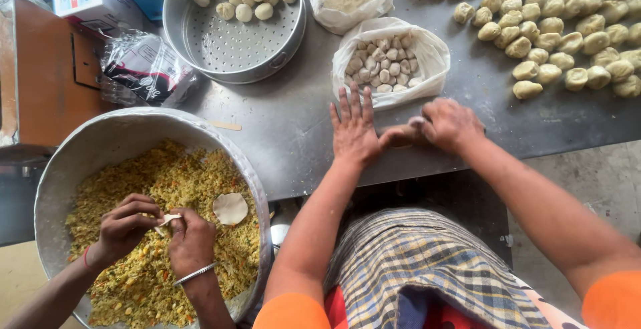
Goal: The person rolls small dough balls into flat circles using a rolling pin, then fills them with a vegetable mixture and folds them into dumplings. The finished dumplings are placed into a cloth bag on the metal table.
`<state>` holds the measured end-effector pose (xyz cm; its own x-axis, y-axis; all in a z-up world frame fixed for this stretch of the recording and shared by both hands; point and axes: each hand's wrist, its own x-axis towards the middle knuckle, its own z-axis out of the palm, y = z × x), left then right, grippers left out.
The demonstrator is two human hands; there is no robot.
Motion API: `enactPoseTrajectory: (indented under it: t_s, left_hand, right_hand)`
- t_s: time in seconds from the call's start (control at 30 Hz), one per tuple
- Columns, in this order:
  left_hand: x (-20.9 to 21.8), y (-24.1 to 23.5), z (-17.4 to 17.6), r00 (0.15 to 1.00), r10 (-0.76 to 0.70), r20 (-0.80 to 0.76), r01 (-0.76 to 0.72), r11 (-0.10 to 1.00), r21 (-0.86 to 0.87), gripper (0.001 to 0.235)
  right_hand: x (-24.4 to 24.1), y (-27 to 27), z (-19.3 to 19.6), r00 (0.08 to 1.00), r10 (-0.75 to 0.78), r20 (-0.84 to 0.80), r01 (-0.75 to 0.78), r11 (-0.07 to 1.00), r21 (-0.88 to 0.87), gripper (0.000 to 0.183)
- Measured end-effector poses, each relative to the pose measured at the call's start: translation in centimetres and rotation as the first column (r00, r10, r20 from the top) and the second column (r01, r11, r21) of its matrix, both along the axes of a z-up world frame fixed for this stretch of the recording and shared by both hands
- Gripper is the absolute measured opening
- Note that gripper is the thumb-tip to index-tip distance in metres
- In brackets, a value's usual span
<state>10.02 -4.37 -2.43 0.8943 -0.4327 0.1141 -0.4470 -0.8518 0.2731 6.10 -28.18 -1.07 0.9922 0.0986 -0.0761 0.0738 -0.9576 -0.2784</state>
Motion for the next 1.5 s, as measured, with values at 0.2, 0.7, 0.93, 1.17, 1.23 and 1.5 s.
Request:
enactPoseTrajectory:
  t_s: [0.2, 0.7, 0.93, 1.17, 1.23, 1.5]
  left_hand:
    - [-2.3, 0.2, 0.8, 0.997, -0.066, -0.038, 0.068, 0.996, 0.060, 0.123]
    - [0.0, 0.2, 0.8, 0.994, -0.106, -0.029, 0.109, 0.985, 0.137, 0.108]
    - [-7.8, 3.9, 3.4, 0.970, -0.228, -0.082, 0.212, 0.962, -0.172, 0.066]
    - [-8.5, 4.6, 4.4, 0.961, -0.262, -0.084, 0.237, 0.943, -0.235, 0.058]
    - [-8.9, 4.9, 4.4, 0.969, -0.241, -0.054, 0.221, 0.943, -0.251, 0.058]
    - [-9.2, 5.6, 3.9, 0.972, -0.232, -0.028, 0.217, 0.940, -0.264, 0.060]
  right_hand:
    - [-2.9, 0.0, -0.4, 0.999, -0.040, -0.011, 0.040, 0.999, -0.014, 0.044]
    - [-1.7, 0.4, -0.3, 0.996, -0.085, 0.020, 0.085, 0.996, 0.024, 0.036]
    - [-6.5, 2.0, 0.3, 0.979, -0.165, -0.123, 0.194, 0.940, 0.281, 0.031]
    - [0.3, 5.0, 0.1, 0.986, -0.129, -0.109, 0.148, 0.971, 0.188, 0.033]
    - [1.2, 5.3, 1.0, 0.888, -0.253, -0.383, 0.304, 0.949, 0.078, 0.032]
    - [-1.3, 4.1, 1.4, 0.929, -0.063, -0.364, 0.207, 0.905, 0.371, 0.025]
